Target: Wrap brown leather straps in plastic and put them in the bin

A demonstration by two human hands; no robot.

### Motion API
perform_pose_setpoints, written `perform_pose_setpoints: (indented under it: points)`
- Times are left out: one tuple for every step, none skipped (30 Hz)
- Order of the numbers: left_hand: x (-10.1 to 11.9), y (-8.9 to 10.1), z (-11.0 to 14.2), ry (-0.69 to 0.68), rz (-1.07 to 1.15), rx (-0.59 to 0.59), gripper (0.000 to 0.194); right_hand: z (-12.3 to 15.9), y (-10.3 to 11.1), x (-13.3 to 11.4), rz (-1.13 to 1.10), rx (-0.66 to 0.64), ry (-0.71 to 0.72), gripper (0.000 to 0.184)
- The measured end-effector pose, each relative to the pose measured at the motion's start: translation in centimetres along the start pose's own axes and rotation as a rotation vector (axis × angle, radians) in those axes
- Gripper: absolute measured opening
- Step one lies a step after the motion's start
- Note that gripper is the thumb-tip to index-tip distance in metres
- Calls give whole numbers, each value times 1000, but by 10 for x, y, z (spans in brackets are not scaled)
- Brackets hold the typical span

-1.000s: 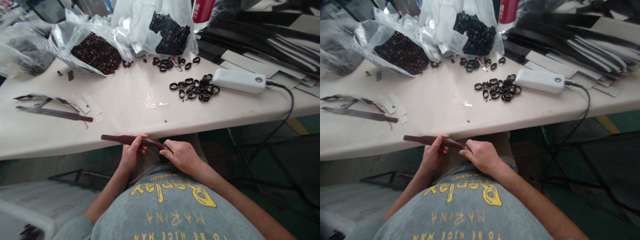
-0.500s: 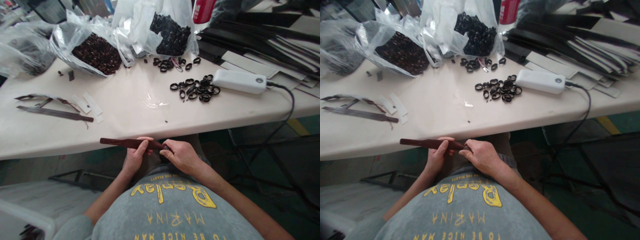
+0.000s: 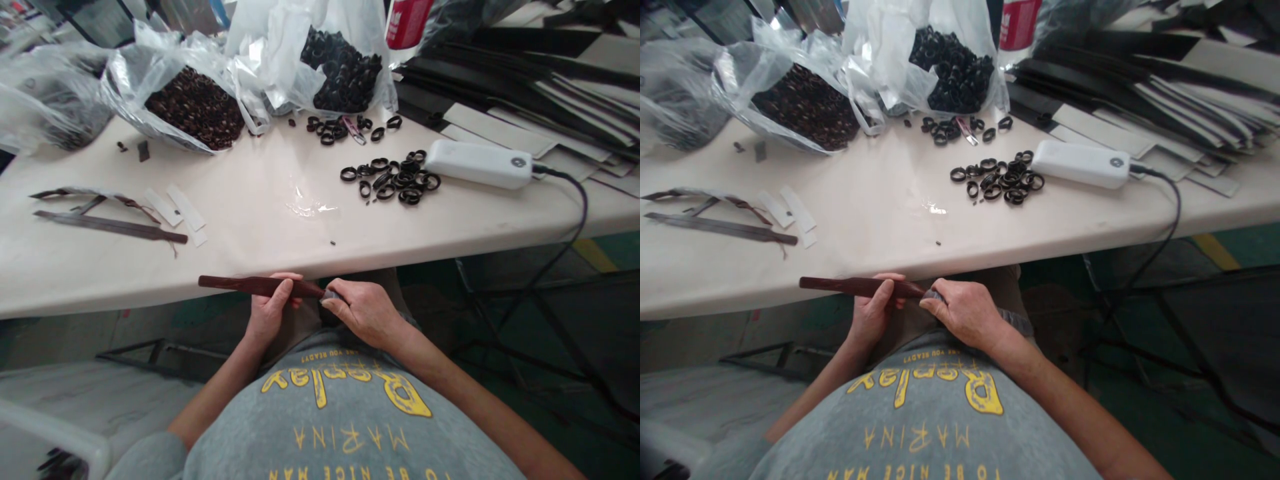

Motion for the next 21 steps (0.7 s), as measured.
perform_pose_setpoints:
  points:
    - [-1, 0, 0, 2, -19, -12, 27, 0, 0, 0, 3, -2, 1, 45]
    - [-1, 0, 1, 5, -37, -23, 27, 0, 0, -1, 4, -5, 3, 45]
    - [-2, -1, 1, 7, -52, -34, 26, 0, -1, -1, 5, -8, 5, 45]
    - [-2, -1, 2, 12, -64, -43, 26, -1, -1, -1, 7, -10, 6, 45]
    - [-2, -1, 2, 16, -74, -51, 26, -1, -1, -2, 10, -12, 7, 46]
    - [-2, -2, 2, 18, -81, -57, 26, -1, -2, -2, 14, -14, 8, 47]
    - [-1, -3, 1, 20, -86, -63, 26, -2, -2, -2, 18, -14, 5, 47]
    - [-1, -4, 1, 20, -86, -66, 26, -2, -3, -2, 23, -14, 2, 48]
    - [0, -5, 1, 21, -84, -69, 26, -2, -3, -2, 26, -14, -2, 48]
    - [0, -6, 0, 24, -78, -72, 26, -2, -4, -2, 29, -16, -6, 48]
    - [1, -6, 0, 27, -71, -74, 27, -2, -4, -2, 30, -18, -10, 48]
    - [1, -7, -1, 31, -63, -75, 27, -2, -4, -2, 28, -20, -11, 48]
    - [1, -8, -2, 35, -54, -74, 27, -3, -5, -3, 25, -21, -11, 48]
    - [1, -8, -3, 37, -47, -73, 27, -3, -5, -3, 20, -21, -8, 47]
    - [1, -9, -3, 39, -42, -73, 27, -3, -5, -3, 13, -20, -4, 47]
    - [1, -9, -4, 39, -40, -72, 27, -3, -5, -3, 6, -20, 2, 46]
    - [1, -9, -5, 41, -41, -73, 28, -4, -5, -3, 0, -19, 8, 45]
    - [1, -9, -6, 43, -46, -75, 28, -5, -6, -3, -5, -18, 12, 44]
    - [1, -9, -6, 44, -55, -75, 29, -5, -6, -3, -8, -15, 16, 43]
    - [1, -8, -7, 44, -64, -76, 30, -6, -7, -3, -12, -11, 19, 42]
    - [1, -8, -7, 44, -75, -77, 30, -6, -7, -3, -15, -6, 22, 42]
Point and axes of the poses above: each hand's wrist, its own z-axis away from the middle knuckle, its own y-axis out of the back of the hand, x = y × z, the point moved 1 cm from there along -z, towards the middle knuckle, and after that the axes turned 10 degrees about -x, right-handed, at the moved point
